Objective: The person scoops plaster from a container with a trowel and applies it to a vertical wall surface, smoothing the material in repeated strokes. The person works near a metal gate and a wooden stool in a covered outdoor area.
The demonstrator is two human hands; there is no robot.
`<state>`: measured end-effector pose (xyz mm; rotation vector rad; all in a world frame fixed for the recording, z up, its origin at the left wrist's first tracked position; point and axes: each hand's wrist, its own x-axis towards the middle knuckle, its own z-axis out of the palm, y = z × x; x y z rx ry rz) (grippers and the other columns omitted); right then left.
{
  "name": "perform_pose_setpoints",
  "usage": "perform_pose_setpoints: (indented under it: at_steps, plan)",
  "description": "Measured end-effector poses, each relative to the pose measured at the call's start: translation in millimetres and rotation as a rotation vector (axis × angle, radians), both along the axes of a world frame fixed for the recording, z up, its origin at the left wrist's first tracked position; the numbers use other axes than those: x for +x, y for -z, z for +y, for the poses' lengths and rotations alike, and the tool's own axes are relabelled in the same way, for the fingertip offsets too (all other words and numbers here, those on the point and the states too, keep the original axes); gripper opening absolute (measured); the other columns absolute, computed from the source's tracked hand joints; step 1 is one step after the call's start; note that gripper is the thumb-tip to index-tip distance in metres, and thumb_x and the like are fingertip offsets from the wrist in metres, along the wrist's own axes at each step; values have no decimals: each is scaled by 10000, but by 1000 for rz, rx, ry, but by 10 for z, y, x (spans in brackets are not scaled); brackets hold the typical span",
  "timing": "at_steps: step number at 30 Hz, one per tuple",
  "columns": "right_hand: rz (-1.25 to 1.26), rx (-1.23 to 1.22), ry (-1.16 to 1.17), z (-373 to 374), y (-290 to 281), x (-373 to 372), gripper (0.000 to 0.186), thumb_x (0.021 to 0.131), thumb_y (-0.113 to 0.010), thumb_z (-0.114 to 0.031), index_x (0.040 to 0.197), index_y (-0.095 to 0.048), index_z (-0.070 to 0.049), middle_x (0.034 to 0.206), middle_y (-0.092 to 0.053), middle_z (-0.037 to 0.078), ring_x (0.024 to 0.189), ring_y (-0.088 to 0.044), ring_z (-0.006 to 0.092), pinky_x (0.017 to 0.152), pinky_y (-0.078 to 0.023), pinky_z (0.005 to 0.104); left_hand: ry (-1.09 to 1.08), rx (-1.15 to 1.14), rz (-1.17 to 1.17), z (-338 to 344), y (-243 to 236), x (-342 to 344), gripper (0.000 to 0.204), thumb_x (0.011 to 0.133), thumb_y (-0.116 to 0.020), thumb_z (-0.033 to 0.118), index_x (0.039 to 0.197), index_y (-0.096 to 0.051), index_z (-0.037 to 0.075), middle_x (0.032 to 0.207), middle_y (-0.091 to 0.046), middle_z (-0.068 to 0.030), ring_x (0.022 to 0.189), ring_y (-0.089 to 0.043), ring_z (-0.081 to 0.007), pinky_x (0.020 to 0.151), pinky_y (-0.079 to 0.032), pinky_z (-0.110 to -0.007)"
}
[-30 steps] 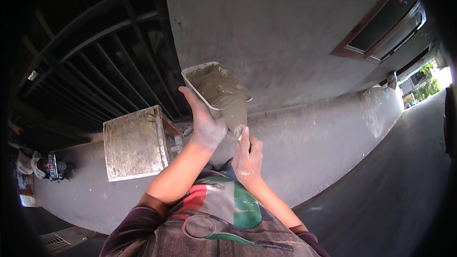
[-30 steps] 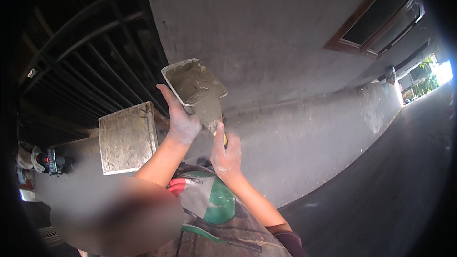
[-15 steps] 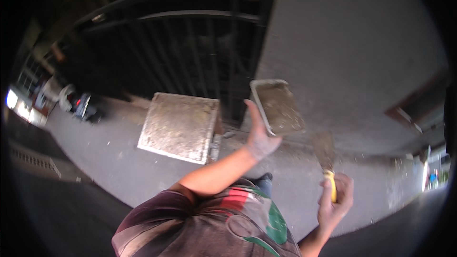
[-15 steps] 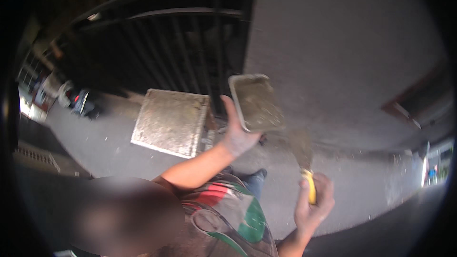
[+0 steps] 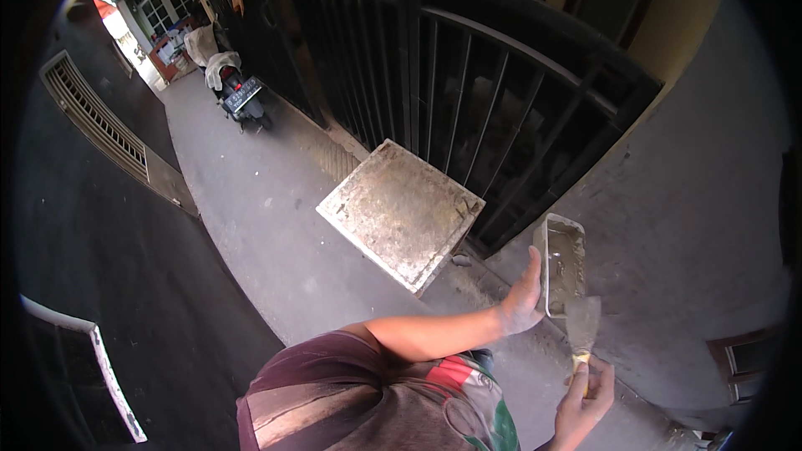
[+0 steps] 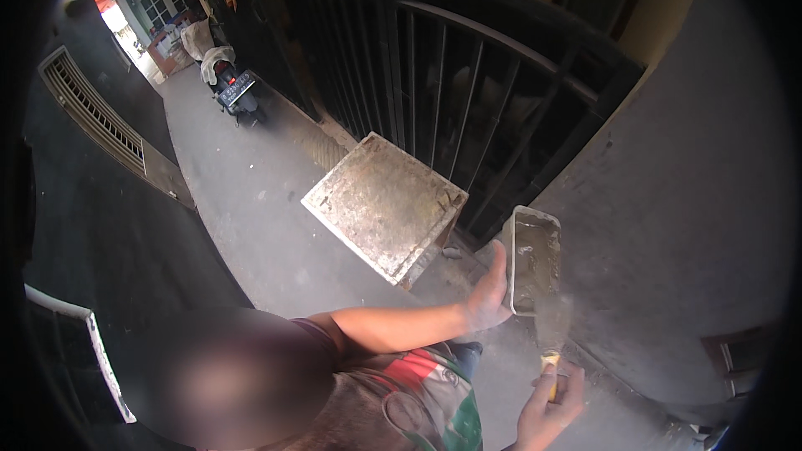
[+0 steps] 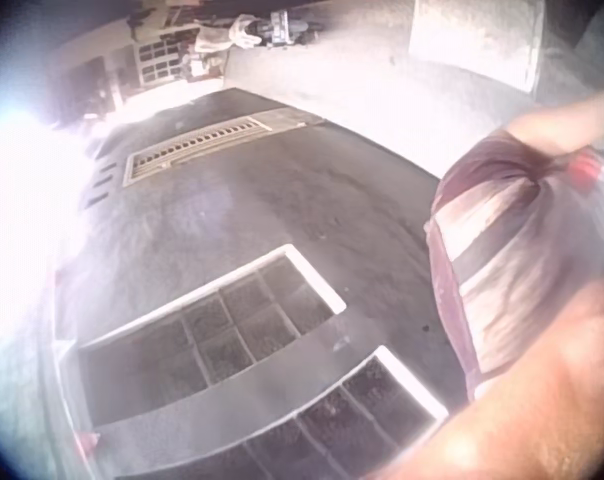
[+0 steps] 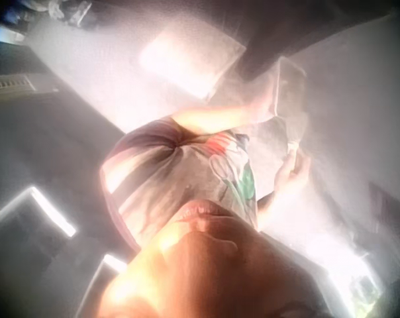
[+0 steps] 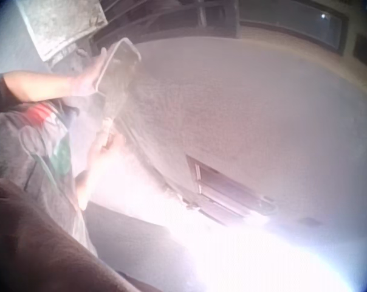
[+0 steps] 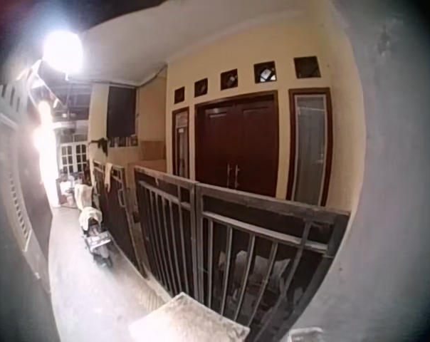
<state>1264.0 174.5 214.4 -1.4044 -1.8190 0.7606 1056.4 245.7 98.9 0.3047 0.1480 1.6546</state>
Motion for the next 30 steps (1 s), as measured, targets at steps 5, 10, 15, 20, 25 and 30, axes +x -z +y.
perform_pose_setpoints:
  at_steps: [5,10,15,20,25,30]
  plan:
    - [244,-243,-78,22,52,-224,130,1138,-617,-130,1202,-659,-25,640,-631,20,417,-406,31,405,-244,246,-25,9,7,15,46,-87,902,1063,-318,847,1629,-457,158,1451,-645,-54,1317,-656,-181,1160,-550,-433]
    - [357,-276,-24,213,-88,-232,169,1150,-629,-180,1233,-640,-33,671,-631,17,419,-413,34,400,-238,241,-28,46,3,-11,-187,-53,1027,1048,-162,887,1694,-418,131,1576,-602,-99,1459,-596,-250,1238,-489,-482]
    - [220,-179,-28,572,136,293,210,1123,-653,-140,1283,-659,-4,813,-702,62,567,-564,85,513,-414,235,50,55,-153,137,-36,159,1020,1062,-178,880,1725,-391,134,1655,-551,-101,1516,-554,-259,1277,-449,-501]
    - [185,-139,20,645,187,446,426,1075,-803,-316,1237,-763,76,1125,-804,203,1033,-744,261,913,-604,389,115,-31,-155,254,65,465,997,1075,-263,864,1727,-403,123,1668,-552,-110,1515,-558,-275,1283,-438,-518]
    - [66,68,-149,928,287,933,231,1067,-725,-121,1265,-763,-8,1134,-783,171,1009,-767,296,905,-610,391,248,-54,-359,572,188,929,943,1095,-364,815,1722,-417,113,1664,-562,-127,1508,-568,-319,1295,-419,-533]
    - [86,28,-162,1508,258,1436,341,973,-775,-26,1302,-706,30,1119,-777,189,961,-767,306,891,-605,380,218,42,19,774,192,1207,939,1092,-379,805,1734,-388,119,1707,-502,-143,1559,-505,-309,1321,-364,-532]
